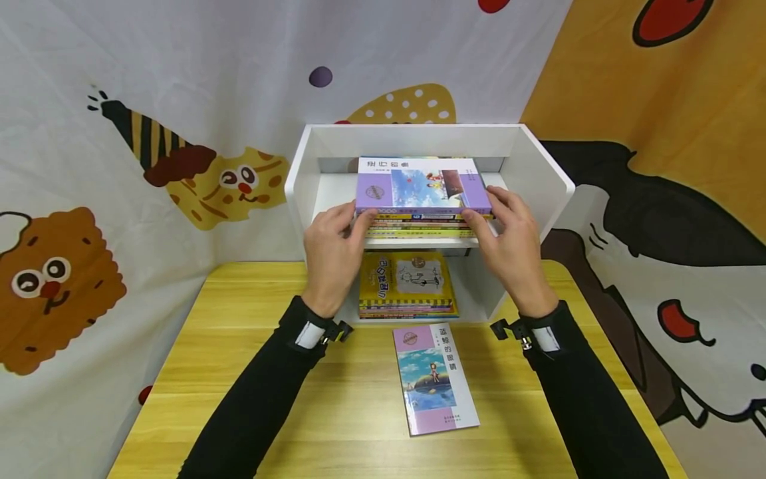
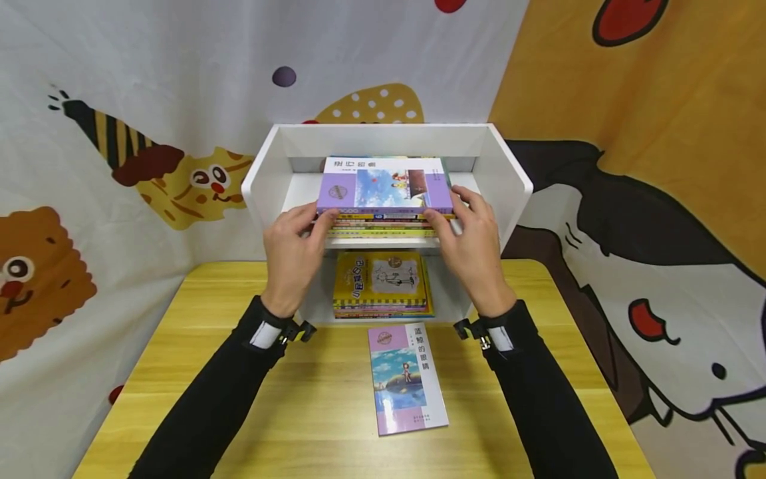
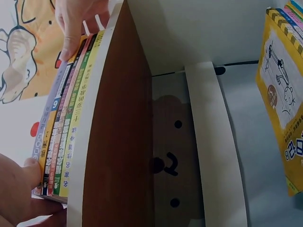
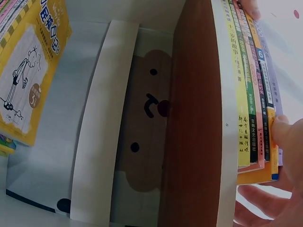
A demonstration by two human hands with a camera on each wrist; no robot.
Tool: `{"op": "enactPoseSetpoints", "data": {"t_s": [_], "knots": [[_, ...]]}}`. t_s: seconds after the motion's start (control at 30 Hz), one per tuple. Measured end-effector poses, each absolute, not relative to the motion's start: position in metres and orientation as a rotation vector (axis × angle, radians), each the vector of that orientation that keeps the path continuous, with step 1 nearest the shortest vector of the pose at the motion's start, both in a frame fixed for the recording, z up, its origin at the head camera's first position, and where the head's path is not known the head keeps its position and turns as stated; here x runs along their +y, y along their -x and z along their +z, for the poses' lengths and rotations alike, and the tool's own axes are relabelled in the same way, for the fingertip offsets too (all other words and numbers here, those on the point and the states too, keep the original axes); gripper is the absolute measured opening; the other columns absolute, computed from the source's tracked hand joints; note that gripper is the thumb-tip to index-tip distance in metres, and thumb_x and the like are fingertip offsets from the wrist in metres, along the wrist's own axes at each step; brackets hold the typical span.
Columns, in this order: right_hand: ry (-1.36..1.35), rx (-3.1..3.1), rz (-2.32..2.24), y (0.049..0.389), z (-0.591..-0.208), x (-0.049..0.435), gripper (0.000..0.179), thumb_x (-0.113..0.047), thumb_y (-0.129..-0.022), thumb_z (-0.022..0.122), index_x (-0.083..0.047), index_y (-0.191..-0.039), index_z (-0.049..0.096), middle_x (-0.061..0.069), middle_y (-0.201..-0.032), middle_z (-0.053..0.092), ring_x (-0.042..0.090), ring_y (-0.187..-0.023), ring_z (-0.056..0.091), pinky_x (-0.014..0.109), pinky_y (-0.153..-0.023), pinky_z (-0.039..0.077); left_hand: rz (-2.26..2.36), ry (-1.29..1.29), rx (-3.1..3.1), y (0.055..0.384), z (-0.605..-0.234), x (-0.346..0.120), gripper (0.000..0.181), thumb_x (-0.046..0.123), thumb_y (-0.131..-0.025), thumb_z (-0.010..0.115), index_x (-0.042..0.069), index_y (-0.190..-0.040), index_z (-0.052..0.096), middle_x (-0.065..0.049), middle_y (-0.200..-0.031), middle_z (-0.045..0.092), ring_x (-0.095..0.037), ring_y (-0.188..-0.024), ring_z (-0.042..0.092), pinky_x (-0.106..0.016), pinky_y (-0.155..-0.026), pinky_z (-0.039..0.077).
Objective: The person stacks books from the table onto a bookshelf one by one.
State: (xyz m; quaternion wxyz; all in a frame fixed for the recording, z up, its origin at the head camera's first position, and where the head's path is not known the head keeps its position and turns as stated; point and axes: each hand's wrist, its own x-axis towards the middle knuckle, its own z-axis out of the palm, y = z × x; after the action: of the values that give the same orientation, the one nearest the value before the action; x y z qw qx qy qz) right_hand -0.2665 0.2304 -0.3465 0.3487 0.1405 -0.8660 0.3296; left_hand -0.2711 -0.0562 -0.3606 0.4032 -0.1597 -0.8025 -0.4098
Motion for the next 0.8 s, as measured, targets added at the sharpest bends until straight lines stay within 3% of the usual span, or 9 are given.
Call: {"op": "enactPoseSetpoints", "data": {"t_s": [0.27,0.43,0.63,0.8], "knots": [[-0.335,-2.134,0.867,0.253,-0.352,0.231,0.043,-0.032,-0.094,0.063,-0.009,-0.130,0.063,0.005,-0.131,0.057,0.021,-0.121,0.049,0.045,-0.099,0.039,-1.044,0.419,-1.971,0.258,-0.366,-0.063,0.029,0.034,-0.093,0.066,0.012,-0.112,0.073,0.002,-0.104,0.067,-0.012,-0.094,0.060,-0.031,-0.079,0.047],[-0.366,-2.045,0.841,0.237,-0.363,0.236,0.034,-0.022,-0.094,0.060,-0.007,-0.123,0.068,0.010,-0.120,0.058,0.024,-0.111,0.052,0.042,-0.093,0.039,-1.041,0.433,-1.948,0.244,-0.375,-0.073,0.020,0.027,-0.095,0.063,0.010,-0.096,0.073,0.004,-0.087,0.062,-0.008,-0.077,0.056,-0.027,-0.068,0.048],[-0.438,-1.982,0.902,0.213,-0.390,0.237,0.022,-0.013,-0.093,0.060,-0.004,-0.109,0.073,0.010,-0.102,0.059,0.022,-0.089,0.055,0.027,-0.080,0.042,-1.045,0.439,-2.052,0.234,-0.411,-0.078,0.022,0.028,-0.097,0.059,0.012,-0.089,0.072,0.007,-0.076,0.059,-0.006,-0.062,0.050,-0.025,-0.053,0.042],[-0.556,-2.078,0.930,0.193,-0.431,0.233,0.017,-0.010,-0.091,0.061,-0.009,-0.102,0.075,0.000,-0.090,0.059,0.014,-0.075,0.054,0.022,-0.066,0.044,-1.075,0.457,-2.232,0.223,-0.454,-0.078,0.025,0.030,-0.098,0.058,0.013,-0.087,0.073,0.010,-0.067,0.059,-0.002,-0.053,0.050,-0.023,-0.046,0.043]]}}
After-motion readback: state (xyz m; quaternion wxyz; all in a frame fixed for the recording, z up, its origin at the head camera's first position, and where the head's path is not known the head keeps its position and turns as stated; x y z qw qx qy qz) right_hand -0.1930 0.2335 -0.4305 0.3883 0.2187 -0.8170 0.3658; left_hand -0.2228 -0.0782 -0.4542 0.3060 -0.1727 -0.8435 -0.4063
